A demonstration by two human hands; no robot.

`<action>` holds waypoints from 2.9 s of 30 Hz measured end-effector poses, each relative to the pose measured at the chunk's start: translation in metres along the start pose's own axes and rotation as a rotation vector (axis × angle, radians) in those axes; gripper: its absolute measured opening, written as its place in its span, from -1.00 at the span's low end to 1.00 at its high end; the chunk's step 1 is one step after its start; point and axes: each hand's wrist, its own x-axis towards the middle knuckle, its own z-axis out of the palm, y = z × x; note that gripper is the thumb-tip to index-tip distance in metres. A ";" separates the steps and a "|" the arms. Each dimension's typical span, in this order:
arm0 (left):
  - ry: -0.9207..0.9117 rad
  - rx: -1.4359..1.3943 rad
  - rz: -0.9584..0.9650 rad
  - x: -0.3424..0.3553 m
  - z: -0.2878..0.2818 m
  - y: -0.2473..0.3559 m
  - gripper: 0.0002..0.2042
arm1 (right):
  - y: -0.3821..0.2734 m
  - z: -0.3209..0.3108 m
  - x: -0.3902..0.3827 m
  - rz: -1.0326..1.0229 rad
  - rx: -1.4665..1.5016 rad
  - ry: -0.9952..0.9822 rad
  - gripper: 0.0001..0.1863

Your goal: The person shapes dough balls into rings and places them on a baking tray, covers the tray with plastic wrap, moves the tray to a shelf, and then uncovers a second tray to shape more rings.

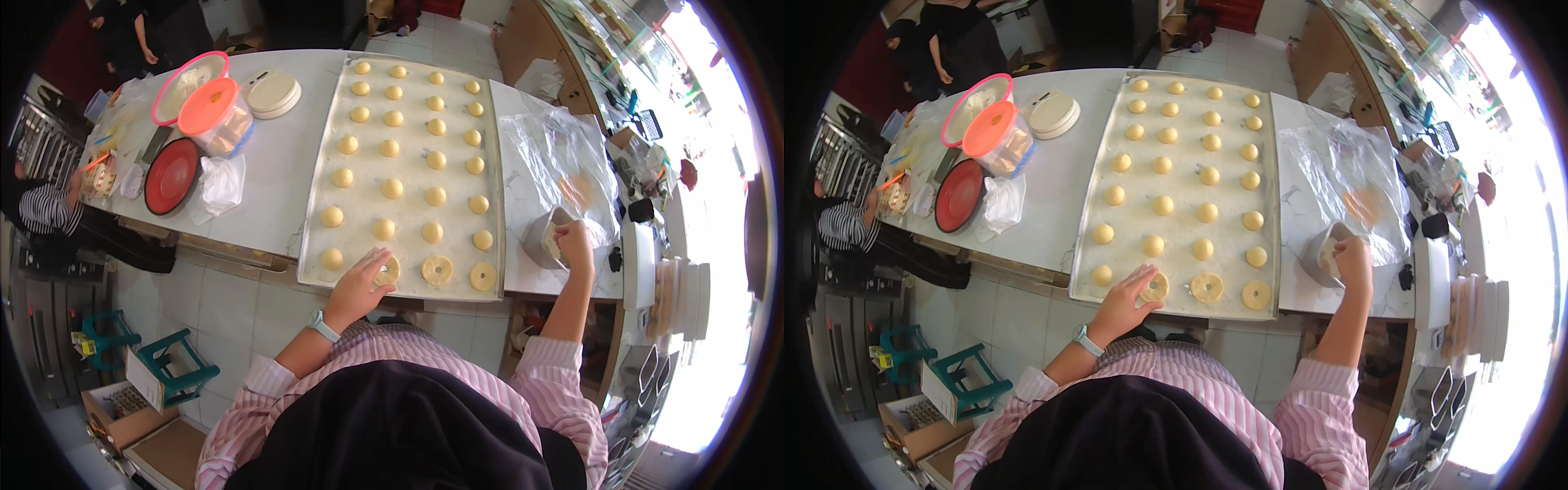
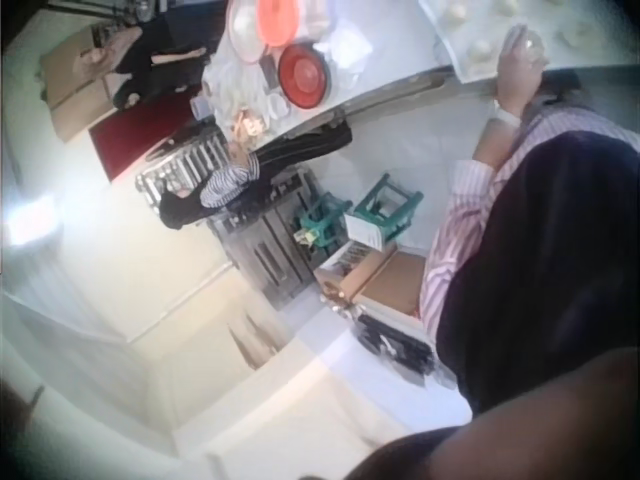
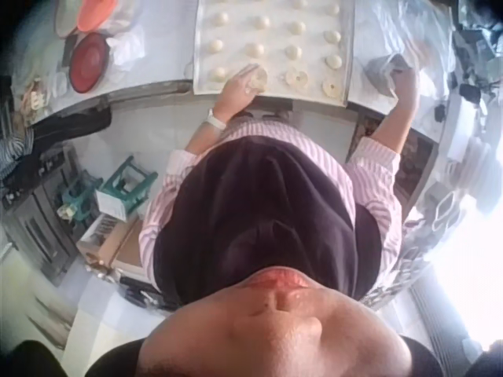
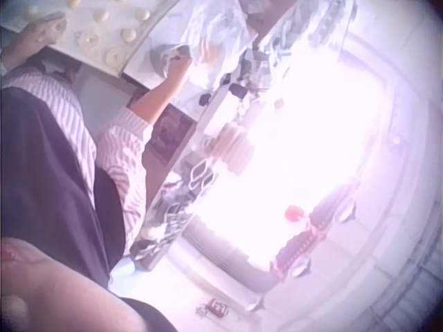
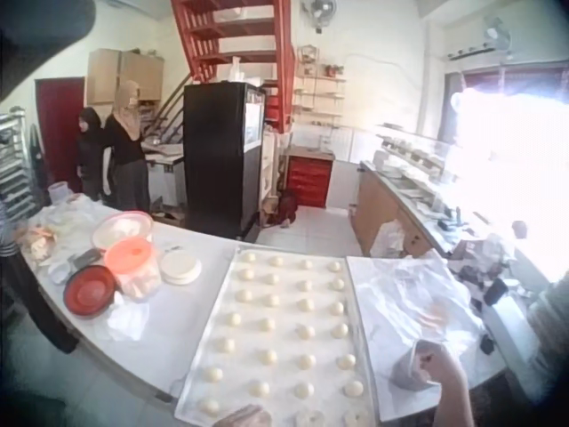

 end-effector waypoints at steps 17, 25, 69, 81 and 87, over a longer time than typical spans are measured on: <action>0.056 -0.521 -0.100 0.002 0.007 0.008 -0.39 | -0.159 0.010 -0.081 -0.453 0.319 -0.101 -0.67; 0.557 -1.956 -0.349 -0.038 -0.071 -0.018 -0.14 | -0.263 0.133 -0.129 -1.243 0.076 -0.246 -0.33; 0.920 -1.740 -0.590 -0.102 -0.087 -0.032 -0.56 | -0.286 0.150 -0.112 -1.307 -0.140 -0.188 -0.79; 0.437 -1.511 -0.698 -0.072 -0.040 0.001 -0.69 | -0.287 0.148 -0.127 -1.203 0.175 -0.300 -0.67; 0.714 -1.230 -0.550 -0.049 -0.027 0.007 -0.73 | -0.291 0.119 -0.148 -1.209 0.185 -0.078 -0.69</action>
